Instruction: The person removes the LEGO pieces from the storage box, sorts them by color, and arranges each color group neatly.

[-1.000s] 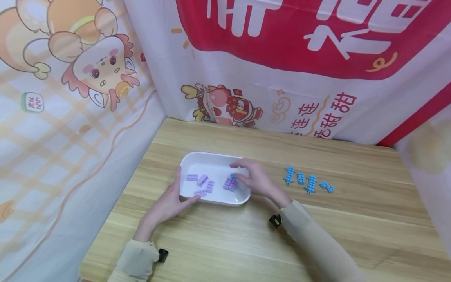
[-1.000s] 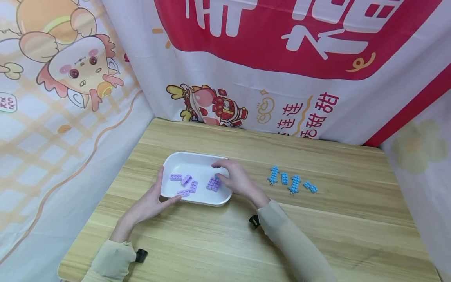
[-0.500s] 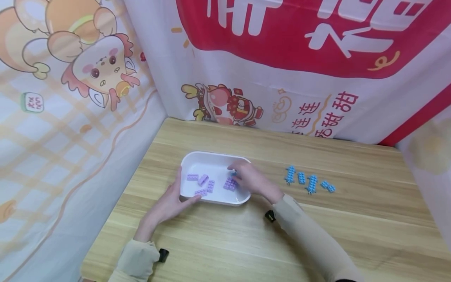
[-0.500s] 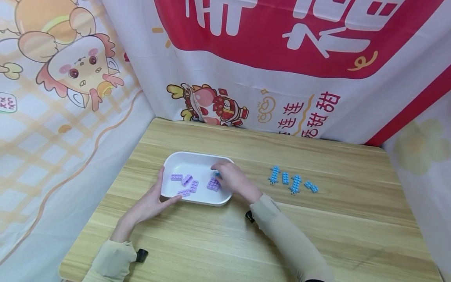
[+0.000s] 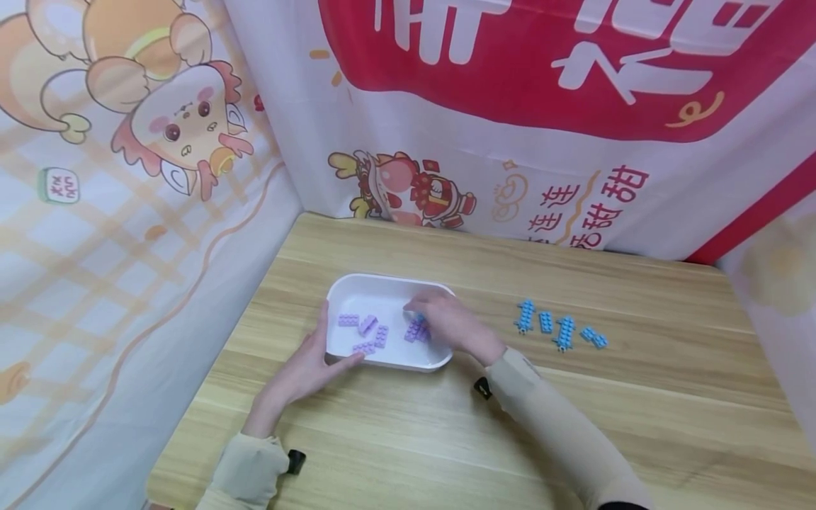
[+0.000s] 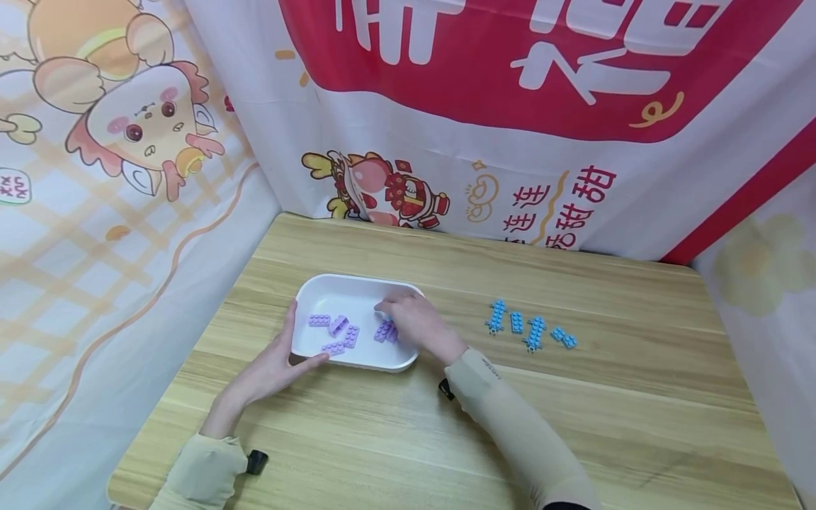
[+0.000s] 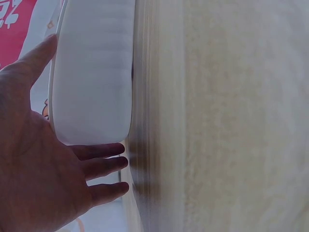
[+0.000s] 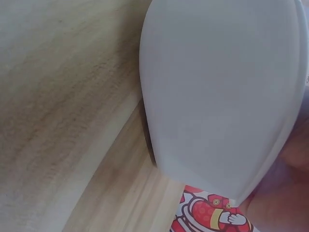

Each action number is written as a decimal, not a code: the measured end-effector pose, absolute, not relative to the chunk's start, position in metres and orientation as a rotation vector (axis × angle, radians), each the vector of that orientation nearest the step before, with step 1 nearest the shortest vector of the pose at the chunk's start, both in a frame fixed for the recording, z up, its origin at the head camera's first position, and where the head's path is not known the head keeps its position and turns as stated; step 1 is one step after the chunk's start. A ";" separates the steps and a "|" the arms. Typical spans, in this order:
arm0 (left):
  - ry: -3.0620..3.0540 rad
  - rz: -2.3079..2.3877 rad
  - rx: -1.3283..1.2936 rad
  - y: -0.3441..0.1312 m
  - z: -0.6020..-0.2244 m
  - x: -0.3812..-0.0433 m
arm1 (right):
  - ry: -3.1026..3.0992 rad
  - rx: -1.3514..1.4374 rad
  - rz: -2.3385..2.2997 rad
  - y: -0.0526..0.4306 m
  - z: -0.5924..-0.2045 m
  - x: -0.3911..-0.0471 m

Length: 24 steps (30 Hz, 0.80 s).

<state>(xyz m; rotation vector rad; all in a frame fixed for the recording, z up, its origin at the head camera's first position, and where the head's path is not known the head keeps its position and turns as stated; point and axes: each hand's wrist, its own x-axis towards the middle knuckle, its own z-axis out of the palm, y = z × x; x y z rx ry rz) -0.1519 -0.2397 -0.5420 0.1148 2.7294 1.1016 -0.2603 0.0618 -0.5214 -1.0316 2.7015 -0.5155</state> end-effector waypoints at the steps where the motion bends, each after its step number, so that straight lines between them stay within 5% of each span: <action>1: 2.729 1.104 0.116 -0.240 -0.542 -0.152 | 2.693 -1.038 -0.508 0.062 -0.521 -0.260; 24: 2.730 1.100 0.121 -0.240 -0.543 -0.151 | 2.721 -1.062 -0.403 0.058 -0.525 -0.260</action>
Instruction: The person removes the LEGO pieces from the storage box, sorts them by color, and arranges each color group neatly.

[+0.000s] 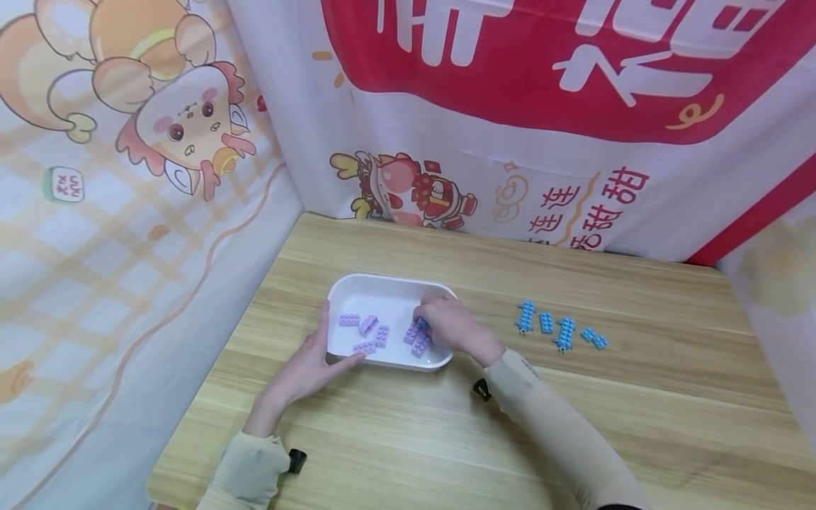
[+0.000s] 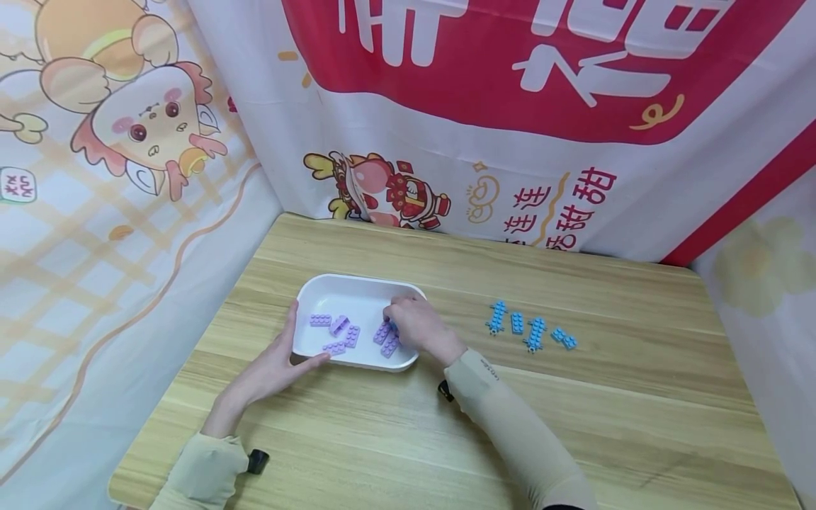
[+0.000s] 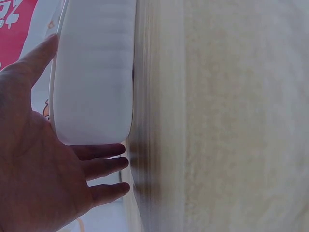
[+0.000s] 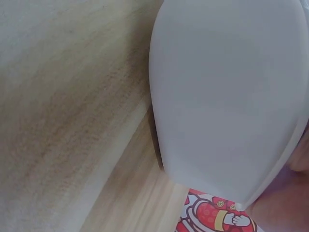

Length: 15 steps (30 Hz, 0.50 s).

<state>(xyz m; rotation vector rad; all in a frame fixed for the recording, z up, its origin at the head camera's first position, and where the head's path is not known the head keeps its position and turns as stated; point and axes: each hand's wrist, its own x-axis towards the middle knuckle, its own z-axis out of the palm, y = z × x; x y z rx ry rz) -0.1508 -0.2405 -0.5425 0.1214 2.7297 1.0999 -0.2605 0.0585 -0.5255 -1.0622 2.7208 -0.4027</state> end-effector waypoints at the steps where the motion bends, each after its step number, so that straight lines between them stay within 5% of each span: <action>1: 2.730 1.099 0.123 -0.240 -0.543 -0.151 | 2.726 -1.061 -0.402 0.058 -0.526 -0.260; 15: 2.722 1.121 0.127 -0.239 -0.541 -0.151 | 2.808 -1.079 -0.702 0.061 -0.538 -0.261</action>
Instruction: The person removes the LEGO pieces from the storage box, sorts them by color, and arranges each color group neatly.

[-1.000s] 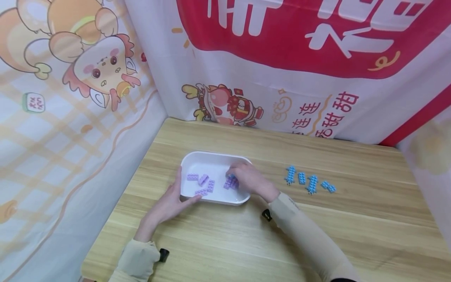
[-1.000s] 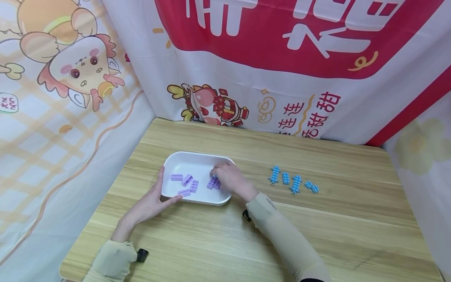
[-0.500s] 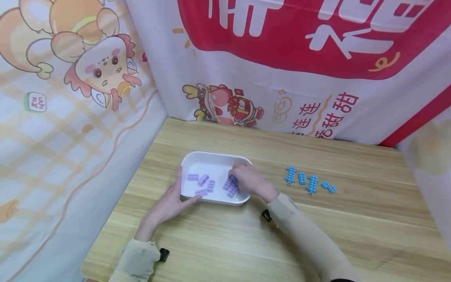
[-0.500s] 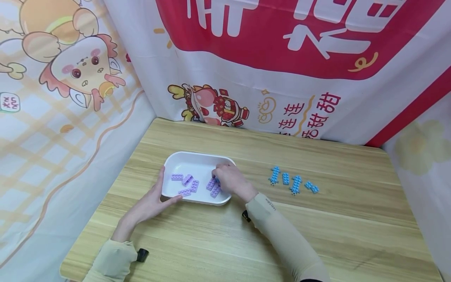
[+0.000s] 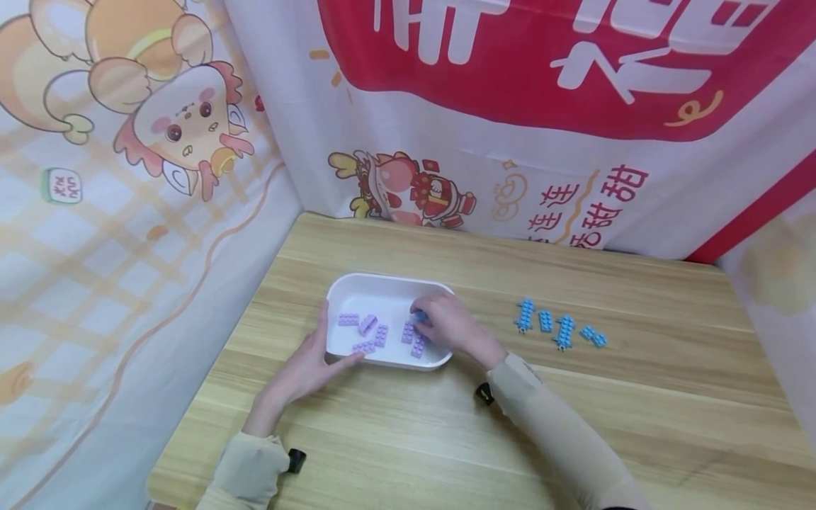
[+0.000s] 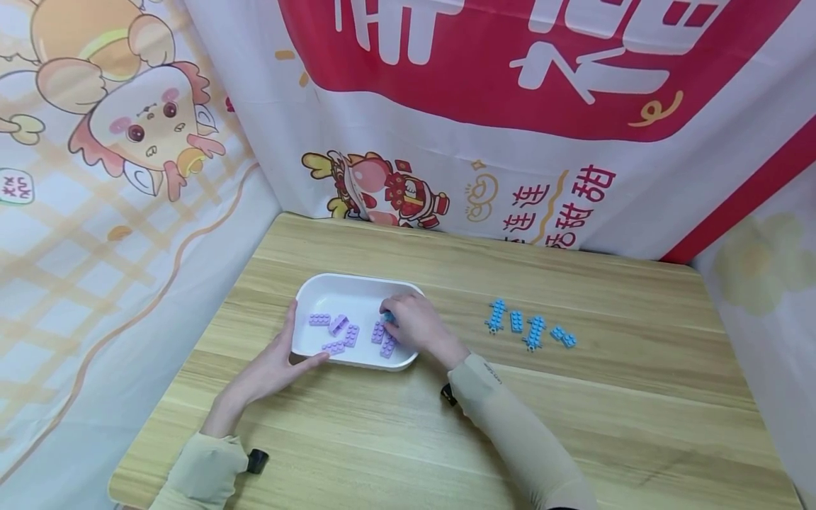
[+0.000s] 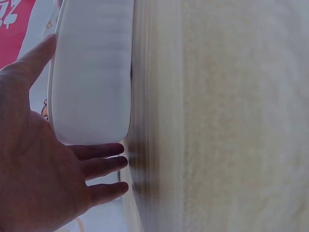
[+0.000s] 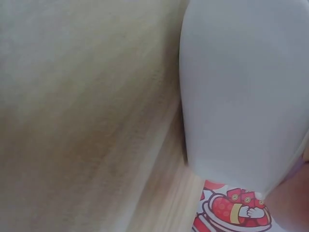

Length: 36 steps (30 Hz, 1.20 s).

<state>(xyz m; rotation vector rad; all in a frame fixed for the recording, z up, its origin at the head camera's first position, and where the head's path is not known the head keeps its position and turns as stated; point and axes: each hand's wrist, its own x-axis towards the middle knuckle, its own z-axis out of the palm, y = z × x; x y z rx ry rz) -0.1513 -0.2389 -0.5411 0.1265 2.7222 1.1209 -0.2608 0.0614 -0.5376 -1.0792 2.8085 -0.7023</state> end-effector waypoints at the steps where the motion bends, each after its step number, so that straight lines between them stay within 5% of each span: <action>1: 2.723 1.119 0.126 -0.239 -0.541 -0.151 | 2.807 -1.081 -0.741 0.062 -0.538 -0.261; 13: 2.730 1.090 0.115 -0.239 -0.543 -0.151 | 2.649 -0.890 -1.341 0.075 -0.539 -0.255; 36: 2.730 1.091 0.110 -0.238 -0.541 -0.152 | 2.534 -0.703 -1.727 0.111 -0.526 -0.239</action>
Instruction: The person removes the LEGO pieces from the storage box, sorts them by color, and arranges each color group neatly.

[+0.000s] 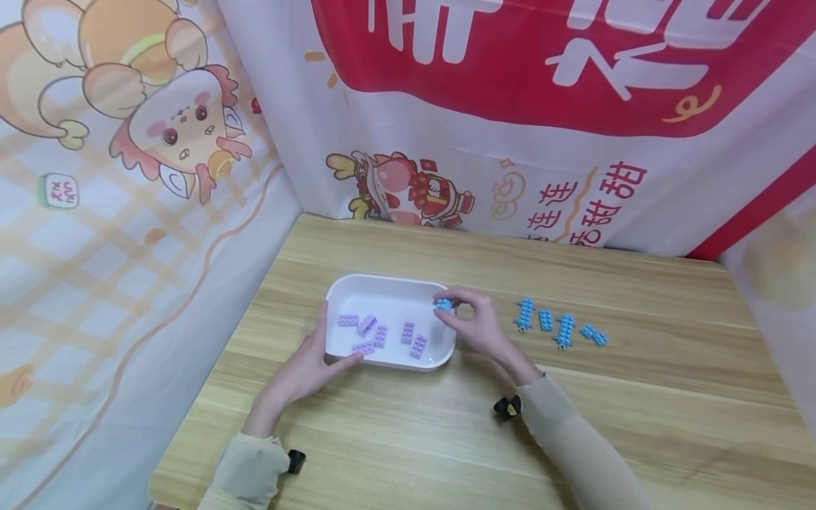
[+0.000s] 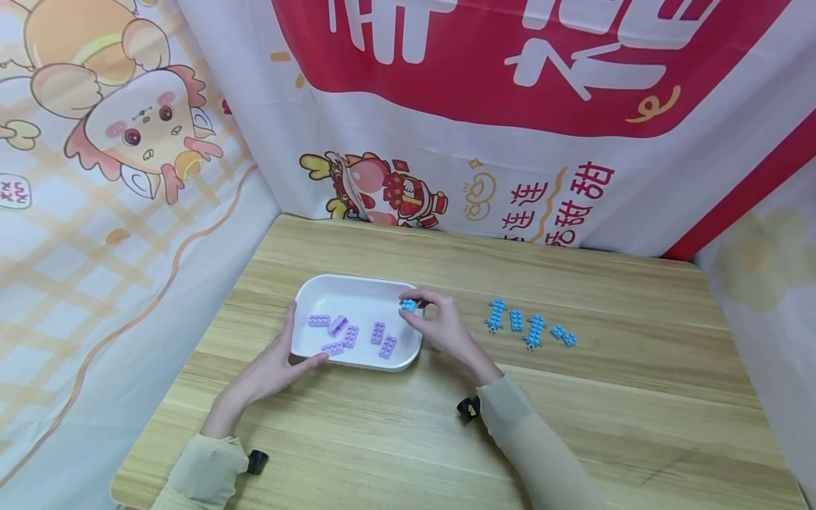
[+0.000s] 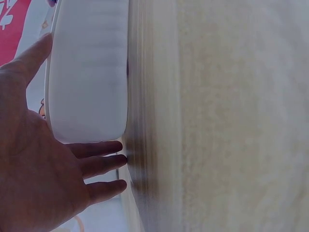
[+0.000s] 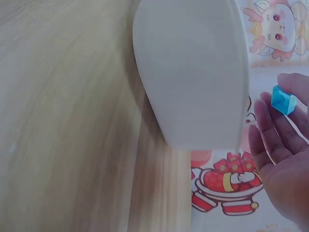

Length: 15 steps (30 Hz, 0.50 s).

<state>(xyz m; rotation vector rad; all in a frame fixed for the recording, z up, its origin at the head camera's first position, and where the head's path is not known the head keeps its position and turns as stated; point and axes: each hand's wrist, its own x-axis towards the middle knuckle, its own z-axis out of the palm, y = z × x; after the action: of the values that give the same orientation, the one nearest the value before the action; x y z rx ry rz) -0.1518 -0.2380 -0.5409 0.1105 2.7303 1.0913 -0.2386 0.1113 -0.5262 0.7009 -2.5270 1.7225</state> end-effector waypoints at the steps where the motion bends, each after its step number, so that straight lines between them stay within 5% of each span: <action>1: 2.731 1.092 0.112 -0.238 -0.541 -0.152 | -2.522 0.686 1.721 0.114 -0.526 -0.237; 15: 2.726 1.107 0.124 -0.238 -0.542 -0.152 | -2.436 0.553 1.641 0.169 -0.536 -0.222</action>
<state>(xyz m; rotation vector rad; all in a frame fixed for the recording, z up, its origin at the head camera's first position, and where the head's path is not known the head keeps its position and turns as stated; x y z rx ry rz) -0.1522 -0.2377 -0.5416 0.1244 2.7260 1.1068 -0.2222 0.1694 -0.5356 0.5527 -2.4359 1.6408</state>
